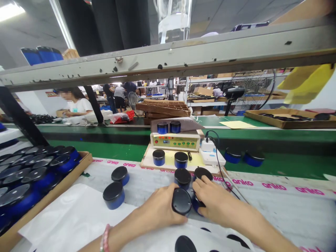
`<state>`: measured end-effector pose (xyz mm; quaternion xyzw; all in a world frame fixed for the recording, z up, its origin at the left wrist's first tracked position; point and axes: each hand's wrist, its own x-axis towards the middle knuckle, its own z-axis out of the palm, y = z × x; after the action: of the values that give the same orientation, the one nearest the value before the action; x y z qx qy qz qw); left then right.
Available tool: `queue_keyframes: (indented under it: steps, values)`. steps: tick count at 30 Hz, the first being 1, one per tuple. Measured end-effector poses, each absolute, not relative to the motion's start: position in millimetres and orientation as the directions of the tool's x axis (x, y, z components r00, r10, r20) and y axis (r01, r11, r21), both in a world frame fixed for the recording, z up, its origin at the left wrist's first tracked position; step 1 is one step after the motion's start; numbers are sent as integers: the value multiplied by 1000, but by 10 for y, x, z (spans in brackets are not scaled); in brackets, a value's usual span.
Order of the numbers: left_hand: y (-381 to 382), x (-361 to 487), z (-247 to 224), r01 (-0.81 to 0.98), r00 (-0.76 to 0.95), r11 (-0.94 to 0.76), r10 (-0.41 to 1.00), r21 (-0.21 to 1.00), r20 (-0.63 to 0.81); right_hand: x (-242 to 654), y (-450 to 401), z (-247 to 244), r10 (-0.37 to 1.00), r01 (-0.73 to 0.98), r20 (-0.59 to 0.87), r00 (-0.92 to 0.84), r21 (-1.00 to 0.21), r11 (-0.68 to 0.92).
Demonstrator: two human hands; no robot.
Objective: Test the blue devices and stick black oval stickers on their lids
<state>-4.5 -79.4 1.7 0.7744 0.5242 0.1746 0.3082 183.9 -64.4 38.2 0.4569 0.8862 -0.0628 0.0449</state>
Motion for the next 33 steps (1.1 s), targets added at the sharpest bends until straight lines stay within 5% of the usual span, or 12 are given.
queue_keyframes:
  steps: [4,9,15,24,33]
  values:
    - [-839,-105,-12,480,362,-249,930,841,69,1870,-643,363,811,824,-146,-566,-103,557]
    - [-834,-152,-82,501,356,-211,934,839,22,1877,-656,429,821,834,-150,-551,-131,536]
    - [-509,-294,-162,393,388,-197,921,898,32,1817,-444,377,850,837,169,-499,-161,524]
    - [90,-78,-116,319,575,-292,816,902,61,2116,-112,183,926,897,63,-372,-234,376]
    - [-8,-11,-205,253,413,-308,892,917,185,2216,25,204,942,907,-15,-336,-276,319]
